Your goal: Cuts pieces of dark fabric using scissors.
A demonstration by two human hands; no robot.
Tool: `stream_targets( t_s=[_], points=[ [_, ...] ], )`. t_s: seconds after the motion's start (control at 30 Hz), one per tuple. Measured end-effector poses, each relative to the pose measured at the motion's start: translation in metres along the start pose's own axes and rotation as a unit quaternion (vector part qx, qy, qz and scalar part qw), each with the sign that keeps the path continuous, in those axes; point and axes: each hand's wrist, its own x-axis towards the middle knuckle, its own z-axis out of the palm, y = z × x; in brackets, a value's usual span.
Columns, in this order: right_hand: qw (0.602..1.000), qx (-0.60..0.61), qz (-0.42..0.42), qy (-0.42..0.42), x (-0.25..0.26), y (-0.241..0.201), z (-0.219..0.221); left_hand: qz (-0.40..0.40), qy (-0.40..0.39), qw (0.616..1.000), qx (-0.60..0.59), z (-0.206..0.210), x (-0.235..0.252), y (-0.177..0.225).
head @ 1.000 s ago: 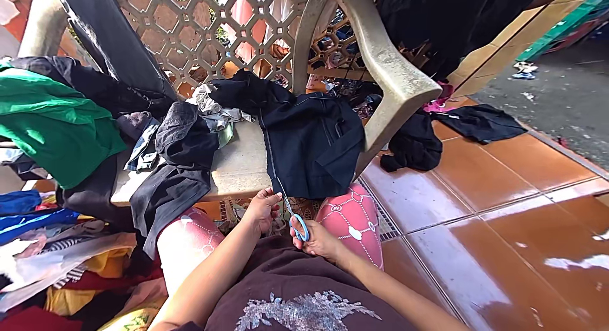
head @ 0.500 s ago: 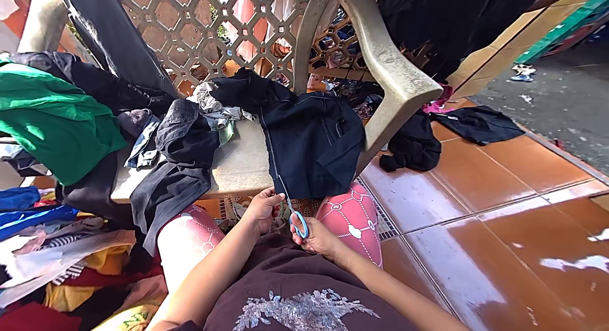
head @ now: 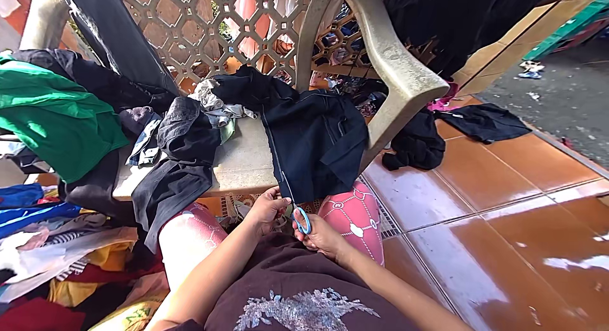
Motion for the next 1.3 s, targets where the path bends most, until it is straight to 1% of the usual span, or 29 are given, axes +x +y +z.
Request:
stream_targets(
  t_s=[0.1, 0.23, 0.3, 0.5, 0.63, 0.7, 0.77, 0.8, 0.87, 1.03, 1.13, 1.3],
  points=[
    [1.000, -0.003, -0.002, -0.003, -0.001, 0.000, 0.000, 0.001, -0.002, 1.000, 0.009, 0.000, -0.001, 0.001],
    [1.000, 0.026, -0.001, -0.013, 0.001, -0.002, -0.003, 0.009, -0.049, 0.998, 0.041, 0.000, -0.003, 0.002],
    [0.999, 0.032, -0.008, -0.014, 0.001, -0.001, -0.005, 0.007, -0.058, 0.997, 0.052, 0.002, -0.005, 0.001],
    [1.000, -0.002, -0.012, 0.006, -0.001, 0.001, -0.007, -0.003, -0.067, 0.994, 0.092, 0.001, -0.003, 0.000],
    [1.000, -0.015, -0.027, -0.005, -0.004, 0.001, -0.010, 0.002, -0.087, 0.984, 0.158, -0.007, 0.003, 0.015],
    [0.999, -0.029, -0.027, -0.006, -0.007, -0.001, -0.009, 0.025, -0.044, 0.991, 0.124, -0.006, 0.008, 0.022],
    [0.999, -0.037, -0.025, -0.006, -0.009, -0.002, -0.009, 0.053, 0.013, 0.997, 0.055, -0.004, 0.017, 0.026],
    [0.999, -0.036, -0.026, -0.007, -0.009, -0.002, -0.009, 0.063, 0.027, 0.997, 0.024, -0.004, 0.022, 0.027],
    [0.999, -0.033, -0.030, -0.010, -0.010, -0.002, -0.010, 0.061, 0.025, 0.998, -0.012, -0.005, 0.028, 0.027],
    [0.999, -0.026, -0.041, -0.021, -0.009, 0.000, -0.012, 0.049, 0.011, 0.997, -0.053, -0.003, 0.028, 0.024],
    [0.998, -0.014, -0.052, -0.033, -0.008, 0.000, -0.013, 0.044, -0.027, 0.993, -0.102, -0.005, 0.026, 0.022],
    [0.995, 0.003, -0.075, -0.060, -0.011, -0.001, -0.013, 0.039, -0.190, 0.973, -0.121, -0.015, 0.025, 0.015]
  ],
)
